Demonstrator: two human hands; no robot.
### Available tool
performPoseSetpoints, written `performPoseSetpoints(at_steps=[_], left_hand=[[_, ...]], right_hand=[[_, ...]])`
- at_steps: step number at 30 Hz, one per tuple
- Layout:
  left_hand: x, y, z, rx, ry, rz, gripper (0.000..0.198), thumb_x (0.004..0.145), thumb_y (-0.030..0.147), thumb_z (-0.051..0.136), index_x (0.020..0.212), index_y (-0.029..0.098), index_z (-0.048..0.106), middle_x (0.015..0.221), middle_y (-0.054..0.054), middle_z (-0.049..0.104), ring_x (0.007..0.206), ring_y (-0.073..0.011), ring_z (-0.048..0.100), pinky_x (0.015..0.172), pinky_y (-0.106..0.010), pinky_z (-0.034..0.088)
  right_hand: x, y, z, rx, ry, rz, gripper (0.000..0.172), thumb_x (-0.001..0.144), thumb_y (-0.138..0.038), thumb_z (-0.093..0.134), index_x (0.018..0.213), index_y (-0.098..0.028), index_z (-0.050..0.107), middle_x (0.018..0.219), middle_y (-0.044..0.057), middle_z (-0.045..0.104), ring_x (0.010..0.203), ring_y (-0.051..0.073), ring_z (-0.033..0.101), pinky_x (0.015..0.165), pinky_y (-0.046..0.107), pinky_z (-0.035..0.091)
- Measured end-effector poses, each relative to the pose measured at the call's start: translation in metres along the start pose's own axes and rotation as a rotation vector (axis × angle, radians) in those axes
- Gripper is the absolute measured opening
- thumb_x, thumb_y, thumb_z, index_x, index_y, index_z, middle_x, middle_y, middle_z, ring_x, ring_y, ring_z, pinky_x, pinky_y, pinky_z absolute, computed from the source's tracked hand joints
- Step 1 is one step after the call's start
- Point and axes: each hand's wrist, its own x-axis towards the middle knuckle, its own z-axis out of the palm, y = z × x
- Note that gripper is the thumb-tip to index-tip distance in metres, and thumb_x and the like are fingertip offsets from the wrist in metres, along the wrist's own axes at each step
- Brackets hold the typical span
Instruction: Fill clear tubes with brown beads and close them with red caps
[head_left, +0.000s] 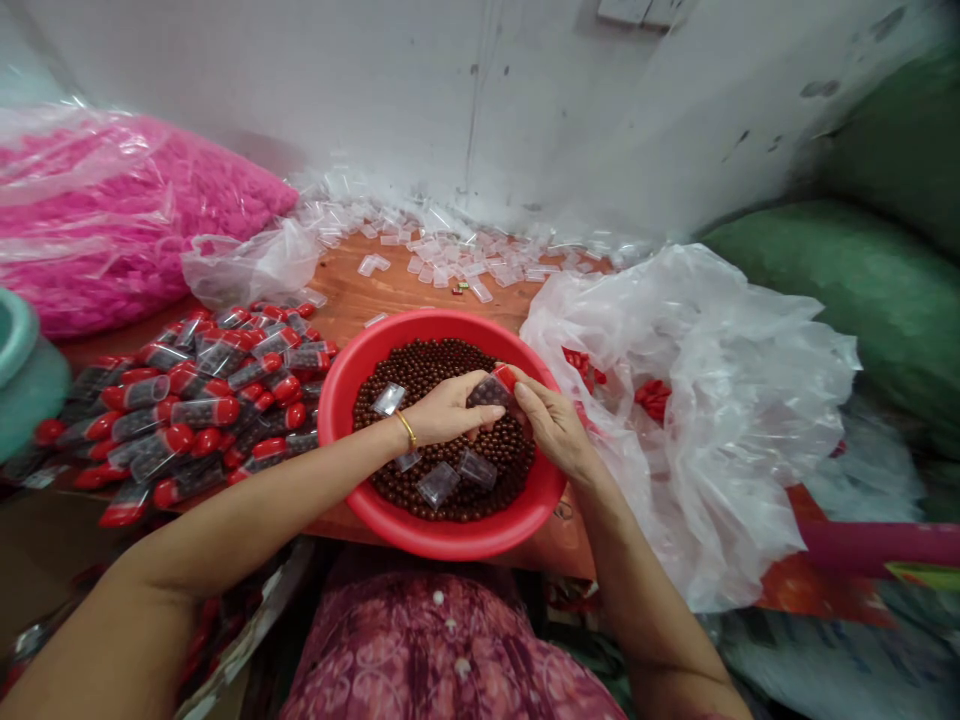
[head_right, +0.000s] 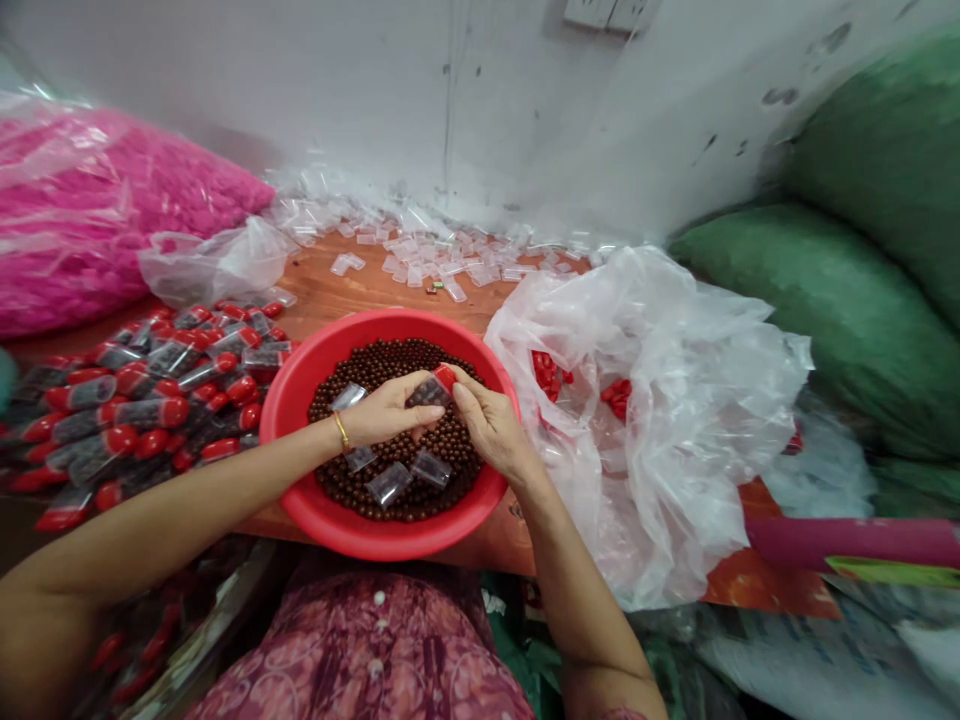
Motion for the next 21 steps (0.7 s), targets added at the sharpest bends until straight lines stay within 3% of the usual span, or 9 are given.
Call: performPoseSetpoints(at_steps=[3,5,8,11,17,19,21], left_hand=[[0.0,-0.001,0.0,0.118,0.069,0.065,0.024,0.073,0.033,0.061,0.082,0.015,0.049,0.068,0.004,0.049,0.06,-0.0077,0.044,0.059,-0.022,0.039],[-0.002,0.0,-0.001,0.223,0.096,0.093,0.022,0.072,0.032,0.061,0.081,0.014,0.051,0.071,0.004,0.05,0.066,-0.0091,0.044,0.064,-0.022,0.038],[-0.006,0.003,-0.002,0.307,0.042,0.11,0.024,0.074,0.035,0.06,0.085,0.014,0.055,0.074,0.003,0.053,0.069,-0.0105,0.046,0.066,-0.022,0.038],[-0.008,0.006,-0.002,0.377,-0.052,0.109,0.027,0.076,0.037,0.059,0.091,0.014,0.058,0.078,0.002,0.057,0.071,-0.0113,0.049,0.068,-0.021,0.039],[-0.008,0.009,0.001,0.678,-0.12,0.038,0.032,0.08,0.033,0.059,0.105,0.012,0.059,0.088,-0.003,0.064,0.081,-0.0159,0.056,0.074,-0.024,0.042],[-0.008,0.01,0.005,0.655,-0.193,0.044,0.037,0.081,0.031,0.059,0.113,0.013,0.056,0.097,-0.004,0.064,0.09,-0.0169,0.058,0.079,-0.024,0.042],[-0.005,0.01,0.007,0.562,-0.27,0.039,0.037,0.08,0.027,0.062,0.114,0.015,0.055,0.099,-0.001,0.064,0.095,-0.0157,0.058,0.082,-0.022,0.042]], right_hand=[[-0.001,-0.002,-0.001,-0.042,-0.047,-0.005,0.055,0.09,-0.049,0.036,0.133,-0.017,0.05,0.064,0.0,0.057,0.058,0.014,0.053,0.056,0.027,0.047],[-0.003,-0.005,-0.004,-0.081,-0.07,-0.036,0.054,0.09,-0.049,0.037,0.131,-0.018,0.052,0.075,0.003,0.064,0.072,0.018,0.061,0.066,0.03,0.051],[-0.006,-0.009,-0.013,-0.157,-0.12,-0.088,0.051,0.09,-0.047,0.037,0.125,-0.017,0.058,0.088,0.005,0.069,0.091,0.022,0.064,0.078,0.033,0.053],[-0.009,-0.011,-0.02,-0.264,-0.19,-0.156,0.047,0.092,-0.044,0.035,0.122,-0.018,0.06,0.095,0.005,0.071,0.094,0.022,0.065,0.081,0.032,0.053],[-0.023,-0.002,-0.02,-0.549,-0.18,-0.326,0.043,0.094,-0.036,0.033,0.122,-0.017,0.059,0.089,0.007,0.074,0.074,0.02,0.07,0.06,0.026,0.055],[-0.025,0.016,-0.03,-0.601,-0.163,-0.422,0.042,0.094,-0.035,0.032,0.122,-0.019,0.059,0.089,0.008,0.074,0.071,0.021,0.07,0.055,0.027,0.055],[-0.016,0.043,-0.046,-0.661,-0.224,-0.478,0.042,0.094,-0.033,0.031,0.126,-0.025,0.056,0.098,0.009,0.072,0.074,0.021,0.07,0.056,0.028,0.055]])
